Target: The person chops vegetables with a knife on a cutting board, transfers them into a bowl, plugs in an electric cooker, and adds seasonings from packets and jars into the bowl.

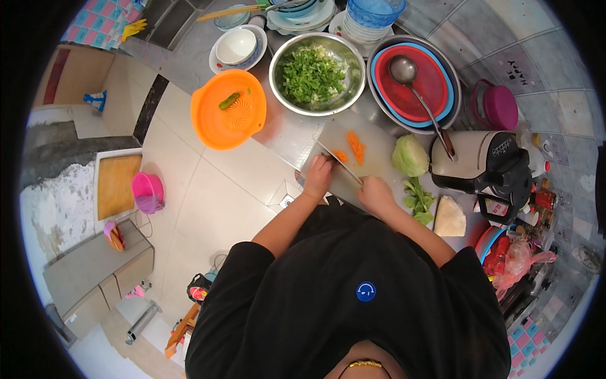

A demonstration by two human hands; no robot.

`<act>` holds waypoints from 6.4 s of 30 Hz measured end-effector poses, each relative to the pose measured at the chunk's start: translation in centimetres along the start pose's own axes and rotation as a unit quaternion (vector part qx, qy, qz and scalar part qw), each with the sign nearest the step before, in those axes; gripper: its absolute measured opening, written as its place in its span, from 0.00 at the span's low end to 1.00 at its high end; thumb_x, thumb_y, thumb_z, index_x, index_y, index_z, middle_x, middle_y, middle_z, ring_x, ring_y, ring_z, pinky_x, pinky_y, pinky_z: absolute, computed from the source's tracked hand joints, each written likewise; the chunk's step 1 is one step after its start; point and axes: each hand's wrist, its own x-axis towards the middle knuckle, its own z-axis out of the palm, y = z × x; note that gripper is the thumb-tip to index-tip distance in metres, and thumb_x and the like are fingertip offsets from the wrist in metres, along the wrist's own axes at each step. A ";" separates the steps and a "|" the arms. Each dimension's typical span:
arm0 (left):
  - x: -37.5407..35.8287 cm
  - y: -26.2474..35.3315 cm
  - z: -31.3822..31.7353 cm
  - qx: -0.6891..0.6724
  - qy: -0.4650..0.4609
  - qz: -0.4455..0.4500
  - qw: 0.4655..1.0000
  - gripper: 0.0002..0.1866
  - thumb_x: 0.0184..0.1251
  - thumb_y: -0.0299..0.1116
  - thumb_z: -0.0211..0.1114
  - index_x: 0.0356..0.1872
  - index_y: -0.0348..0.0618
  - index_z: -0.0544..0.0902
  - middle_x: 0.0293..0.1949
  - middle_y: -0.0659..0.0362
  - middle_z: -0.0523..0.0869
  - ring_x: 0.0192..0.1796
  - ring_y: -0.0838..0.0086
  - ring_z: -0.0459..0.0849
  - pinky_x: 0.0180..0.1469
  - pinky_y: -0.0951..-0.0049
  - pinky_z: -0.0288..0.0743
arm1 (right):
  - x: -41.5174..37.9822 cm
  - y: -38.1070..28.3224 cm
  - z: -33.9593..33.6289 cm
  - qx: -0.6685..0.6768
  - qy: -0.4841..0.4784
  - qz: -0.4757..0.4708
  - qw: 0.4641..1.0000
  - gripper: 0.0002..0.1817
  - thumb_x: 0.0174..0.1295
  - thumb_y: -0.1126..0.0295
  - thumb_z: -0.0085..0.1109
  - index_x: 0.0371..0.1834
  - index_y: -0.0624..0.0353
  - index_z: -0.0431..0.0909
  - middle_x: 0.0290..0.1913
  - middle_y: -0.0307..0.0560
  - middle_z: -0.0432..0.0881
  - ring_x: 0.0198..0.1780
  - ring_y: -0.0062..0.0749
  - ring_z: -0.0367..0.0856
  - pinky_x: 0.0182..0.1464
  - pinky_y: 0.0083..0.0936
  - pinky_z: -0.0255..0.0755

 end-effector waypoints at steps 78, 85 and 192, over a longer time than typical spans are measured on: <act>-1.0 -0.4 0.5 -0.006 0.021 -0.016 1.000 0.10 0.53 0.16 0.62 0.37 0.35 0.79 0.40 0.50 0.79 0.45 0.53 0.78 0.47 0.61 0.75 | 2.3 0.4 2.2 0.084 0.031 -0.015 0.996 0.12 0.51 0.68 0.60 0.31 0.69 0.82 0.29 0.69 0.81 0.35 0.62 0.83 0.42 0.47 0.77; -1.1 -0.3 0.7 0.004 0.028 -0.026 0.999 0.10 0.53 0.15 0.62 0.37 0.35 0.80 0.41 0.50 0.79 0.45 0.53 0.77 0.48 0.60 0.75 | 3.9 1.2 2.8 0.073 0.004 -0.007 0.997 0.15 0.51 0.65 0.61 0.30 0.70 0.82 0.30 0.70 0.81 0.38 0.63 0.83 0.43 0.46 0.78; 8.5 -1.8 2.0 0.054 -0.243 0.118 0.961 0.29 0.69 0.35 0.56 0.68 0.34 0.67 0.71 0.43 0.67 0.75 0.48 0.61 0.76 0.52 0.52 | -3.4 8.3 4.3 0.397 0.228 0.123 0.881 0.18 0.69 0.61 0.58 0.28 0.66 0.77 0.17 0.46 0.79 0.15 0.27 0.76 0.20 0.28 0.68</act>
